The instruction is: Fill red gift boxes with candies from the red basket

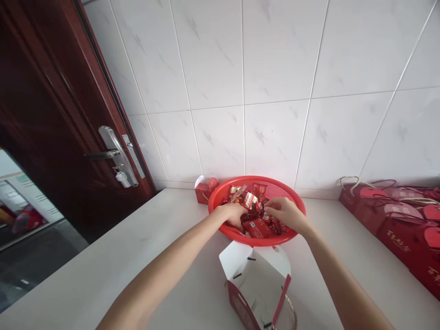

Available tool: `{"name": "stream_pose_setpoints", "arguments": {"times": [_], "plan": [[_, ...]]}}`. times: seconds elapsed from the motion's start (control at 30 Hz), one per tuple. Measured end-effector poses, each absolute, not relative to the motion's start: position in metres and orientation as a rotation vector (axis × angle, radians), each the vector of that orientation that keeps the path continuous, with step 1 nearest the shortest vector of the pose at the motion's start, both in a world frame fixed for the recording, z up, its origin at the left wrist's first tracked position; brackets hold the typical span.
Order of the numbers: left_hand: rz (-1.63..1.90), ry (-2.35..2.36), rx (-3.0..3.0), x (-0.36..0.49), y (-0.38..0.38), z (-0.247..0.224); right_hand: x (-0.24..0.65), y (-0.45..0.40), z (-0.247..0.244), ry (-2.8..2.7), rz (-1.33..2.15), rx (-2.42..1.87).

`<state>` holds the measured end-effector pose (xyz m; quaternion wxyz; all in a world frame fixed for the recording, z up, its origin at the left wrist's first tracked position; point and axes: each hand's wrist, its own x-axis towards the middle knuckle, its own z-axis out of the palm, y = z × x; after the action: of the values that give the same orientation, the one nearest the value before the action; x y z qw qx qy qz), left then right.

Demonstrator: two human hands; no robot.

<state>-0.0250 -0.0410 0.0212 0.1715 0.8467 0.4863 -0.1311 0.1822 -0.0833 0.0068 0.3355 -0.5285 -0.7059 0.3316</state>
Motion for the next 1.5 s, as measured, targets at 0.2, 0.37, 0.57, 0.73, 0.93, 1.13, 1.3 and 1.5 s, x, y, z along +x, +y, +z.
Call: {"name": "stream_pose_setpoints", "arguments": {"times": [0.2, 0.37, 0.57, 0.73, 0.93, 1.13, 1.3, 1.5], "plan": [[-0.105, 1.353, 2.293, -0.033, -0.036, 0.018, 0.183, -0.086, 0.01, -1.827, 0.896, -1.403], [0.306, 1.267, 2.176, -0.033, -0.037, 0.019, 0.183, -0.087, 0.009, -1.842, 0.881, -1.424], [0.519, 1.149, 2.018, -0.036, -0.034, 0.014, 0.183, -0.085, 0.006, -1.859, 0.867, -1.421], [0.589, 1.034, 1.944, -0.037, -0.029, 0.008, 0.178, -0.087, 0.008, -1.911, 0.846, -1.36], [0.638, 0.871, 1.83, -0.038, -0.027, 0.006, 0.165, -0.09, 0.008, -1.959, 0.833, -1.273], [0.595, 0.844, 1.804, -0.037, -0.03, 0.007, 0.167, -0.086, 0.003, -1.856, 0.821, -1.256], [0.562, 0.916, 1.673, -0.036, -0.034, 0.009, 0.169, -0.084, 0.002, -1.75, 0.89, -1.289], [0.524, 0.966, 1.582, -0.036, -0.038, 0.014, 0.171, -0.085, 0.003, -1.667, 0.921, -1.334]]}}
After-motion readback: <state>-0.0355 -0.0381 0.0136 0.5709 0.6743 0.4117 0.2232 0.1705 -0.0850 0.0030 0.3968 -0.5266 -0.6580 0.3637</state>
